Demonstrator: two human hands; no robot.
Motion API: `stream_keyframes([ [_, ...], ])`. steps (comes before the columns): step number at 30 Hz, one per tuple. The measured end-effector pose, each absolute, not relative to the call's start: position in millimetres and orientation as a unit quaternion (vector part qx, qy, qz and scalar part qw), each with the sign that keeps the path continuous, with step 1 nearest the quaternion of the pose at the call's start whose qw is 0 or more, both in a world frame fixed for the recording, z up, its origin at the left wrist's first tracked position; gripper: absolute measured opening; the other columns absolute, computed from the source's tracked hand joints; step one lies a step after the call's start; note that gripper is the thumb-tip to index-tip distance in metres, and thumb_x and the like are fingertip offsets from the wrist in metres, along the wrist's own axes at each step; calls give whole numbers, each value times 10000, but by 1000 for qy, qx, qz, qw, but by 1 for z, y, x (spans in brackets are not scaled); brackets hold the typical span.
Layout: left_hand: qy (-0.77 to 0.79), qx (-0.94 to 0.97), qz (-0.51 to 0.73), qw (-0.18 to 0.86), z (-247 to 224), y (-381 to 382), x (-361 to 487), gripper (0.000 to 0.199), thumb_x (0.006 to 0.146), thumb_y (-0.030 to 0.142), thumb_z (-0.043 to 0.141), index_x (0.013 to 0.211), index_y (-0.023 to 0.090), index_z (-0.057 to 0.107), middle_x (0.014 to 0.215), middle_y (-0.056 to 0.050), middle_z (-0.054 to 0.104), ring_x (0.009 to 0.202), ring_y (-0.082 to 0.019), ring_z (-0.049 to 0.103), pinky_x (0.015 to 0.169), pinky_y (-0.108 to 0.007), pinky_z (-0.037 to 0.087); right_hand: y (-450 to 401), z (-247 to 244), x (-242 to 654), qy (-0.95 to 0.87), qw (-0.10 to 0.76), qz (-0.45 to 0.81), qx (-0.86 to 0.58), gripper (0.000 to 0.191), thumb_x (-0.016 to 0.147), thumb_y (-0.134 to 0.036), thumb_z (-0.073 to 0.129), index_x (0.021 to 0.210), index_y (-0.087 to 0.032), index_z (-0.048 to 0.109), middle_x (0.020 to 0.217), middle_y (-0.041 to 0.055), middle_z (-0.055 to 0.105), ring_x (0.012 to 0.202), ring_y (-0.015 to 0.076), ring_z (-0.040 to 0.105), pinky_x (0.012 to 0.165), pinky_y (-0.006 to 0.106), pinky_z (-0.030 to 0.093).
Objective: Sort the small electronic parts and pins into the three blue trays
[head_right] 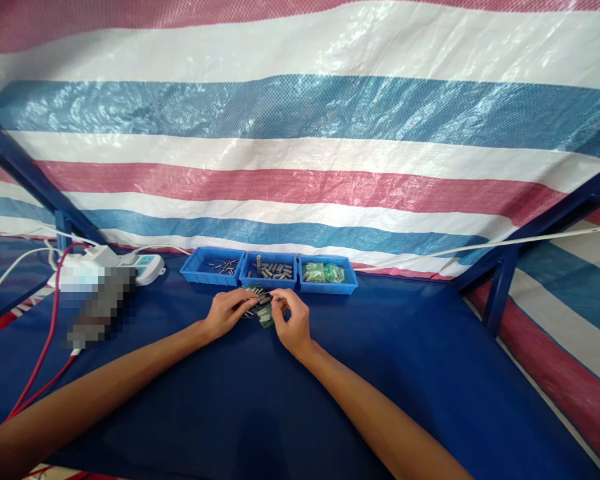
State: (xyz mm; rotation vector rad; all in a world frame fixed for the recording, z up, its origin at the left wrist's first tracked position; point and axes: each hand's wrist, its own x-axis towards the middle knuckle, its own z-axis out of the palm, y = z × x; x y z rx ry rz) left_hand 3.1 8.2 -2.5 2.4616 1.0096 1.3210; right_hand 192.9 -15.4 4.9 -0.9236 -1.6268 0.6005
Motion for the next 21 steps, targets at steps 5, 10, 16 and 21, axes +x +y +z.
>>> stream_keyframes([
  [5,338,828,440,84,-2,8,2,190,912,279,511,972,166,652,855,-49,706,737,-125,665,653,-200,506,-16,5,193,-695,556,234,-392,159,867,-215,499,991,-196,596,789,27,586,668,142,577,604,255,477],
  [10,338,827,442,83,-2,8,3,197,913,282,508,978,165,653,865,-56,710,751,-133,670,658,-206,513,-15,5,193,-700,549,224,-397,157,868,-223,493,984,-195,593,735,8,529,635,136,531,595,254,463],
  [16,335,828,442,84,-1,8,3,189,911,274,514,975,163,652,860,-53,710,739,-130,670,656,-203,514,-14,7,193,-702,553,217,-391,142,862,-204,497,966,-195,594,698,-9,452,605,126,472,566,244,427],
  [21,338,829,438,82,-2,8,3,217,919,297,493,971,161,654,859,-59,711,746,-134,675,660,-204,519,-14,7,193,-704,552,213,-394,146,855,-200,501,964,-199,597,707,-7,457,602,125,474,564,245,428],
])
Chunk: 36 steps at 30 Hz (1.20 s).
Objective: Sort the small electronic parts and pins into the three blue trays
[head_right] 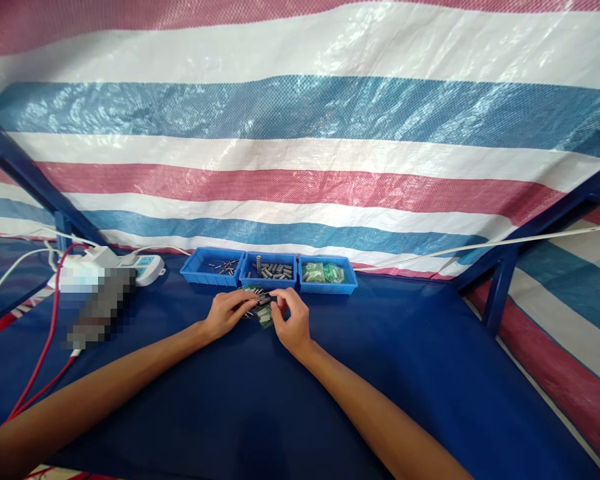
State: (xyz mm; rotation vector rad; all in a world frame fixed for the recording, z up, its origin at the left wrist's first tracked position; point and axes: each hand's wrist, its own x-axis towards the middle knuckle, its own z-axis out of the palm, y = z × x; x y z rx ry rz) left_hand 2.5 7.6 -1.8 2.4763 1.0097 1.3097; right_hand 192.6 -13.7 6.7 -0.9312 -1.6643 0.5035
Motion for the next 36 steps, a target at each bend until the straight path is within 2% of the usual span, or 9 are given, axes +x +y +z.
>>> stream_keyframes([
  [18,336,828,439,91,-3,8,3,151,896,240,539,964,162,650,849,-45,712,719,-126,667,651,-199,505,-14,3,191,-682,562,234,-405,126,859,-231,538,961,-192,601,717,15,600,601,137,562,570,255,468],
  [36,333,827,444,88,-3,9,3,143,894,235,547,965,161,647,851,-37,714,716,-117,667,649,-188,503,-11,-3,191,-638,578,300,-411,119,866,-258,551,965,-196,576,759,5,589,484,99,565,494,236,480],
])
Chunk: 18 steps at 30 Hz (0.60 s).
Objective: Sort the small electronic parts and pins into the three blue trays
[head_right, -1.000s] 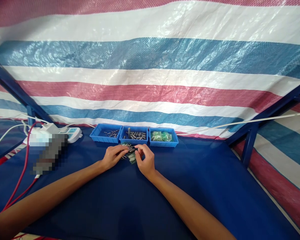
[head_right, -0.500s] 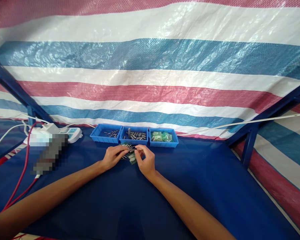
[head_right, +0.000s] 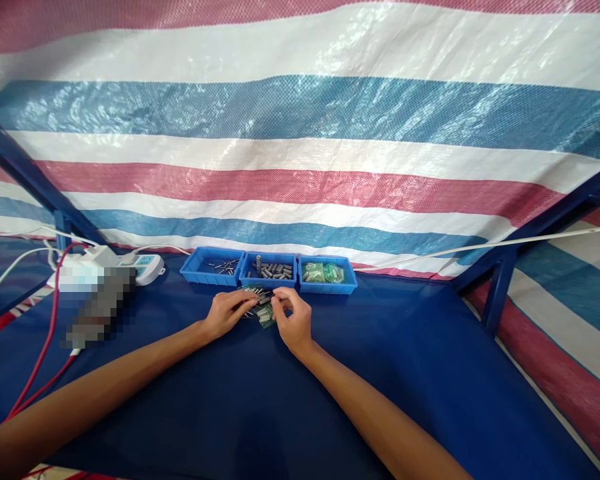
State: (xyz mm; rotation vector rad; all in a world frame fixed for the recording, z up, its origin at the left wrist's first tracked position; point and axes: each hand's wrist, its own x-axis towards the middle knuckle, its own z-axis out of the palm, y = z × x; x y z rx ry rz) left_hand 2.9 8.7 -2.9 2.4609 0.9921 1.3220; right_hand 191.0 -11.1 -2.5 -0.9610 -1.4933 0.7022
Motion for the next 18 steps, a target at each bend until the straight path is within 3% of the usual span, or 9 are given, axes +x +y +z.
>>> stream_keyframes([
  [18,328,833,437,86,-5,10,2,162,901,248,531,973,168,653,875,-38,719,741,-123,680,666,-192,520,-11,-3,192,-638,577,323,-395,127,879,-249,531,988,-200,575,785,18,617,493,98,565,494,238,487],
])
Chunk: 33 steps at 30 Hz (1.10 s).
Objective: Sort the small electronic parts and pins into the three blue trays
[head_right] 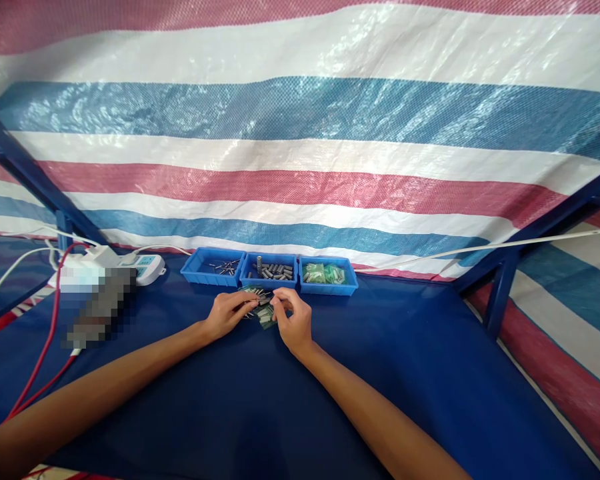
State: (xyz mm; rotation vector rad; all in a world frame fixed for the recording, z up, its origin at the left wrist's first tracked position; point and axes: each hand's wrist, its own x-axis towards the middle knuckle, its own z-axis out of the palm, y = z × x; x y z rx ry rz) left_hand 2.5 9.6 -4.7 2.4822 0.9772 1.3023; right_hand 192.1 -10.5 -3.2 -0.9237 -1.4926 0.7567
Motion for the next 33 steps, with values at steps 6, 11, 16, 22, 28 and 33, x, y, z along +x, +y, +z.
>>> stream_keyframes([
  [6,328,835,434,87,-5,10,2,172,905,256,524,977,172,656,895,-40,722,762,-128,686,684,-197,530,-10,-3,192,-646,572,329,-384,126,892,-247,515,997,-203,570,807,25,619,503,102,563,500,244,484],
  [11,328,835,433,87,-5,10,2,169,906,249,523,978,173,655,891,-41,723,753,-128,686,681,-201,531,-11,-2,192,-647,572,329,-383,125,895,-254,512,992,-197,567,816,29,626,498,101,560,503,247,485],
  [16,325,838,429,90,-6,10,1,160,900,242,536,983,172,652,915,-44,721,776,-129,685,696,-199,527,-11,0,192,-647,572,324,-386,130,893,-259,516,989,-191,571,825,38,637,498,102,558,515,253,498],
  [22,328,835,433,93,-4,10,2,170,903,254,528,980,172,657,894,-43,722,759,-127,684,681,-196,526,-12,2,191,-646,575,320,-388,132,890,-277,520,967,-187,579,817,42,647,494,104,561,519,258,512],
  [28,328,834,434,91,-4,9,2,189,911,268,512,978,169,659,893,-51,724,761,-134,687,681,-208,535,-13,3,190,-647,571,320,-391,141,891,-295,520,964,-190,580,819,45,652,497,107,566,523,258,516],
  [33,333,830,438,90,-3,9,3,171,901,250,533,982,165,656,876,-42,724,746,-129,686,674,-198,530,-13,3,191,-650,572,319,-386,131,886,-281,527,957,-191,589,821,43,651,498,107,563,525,257,511],
])
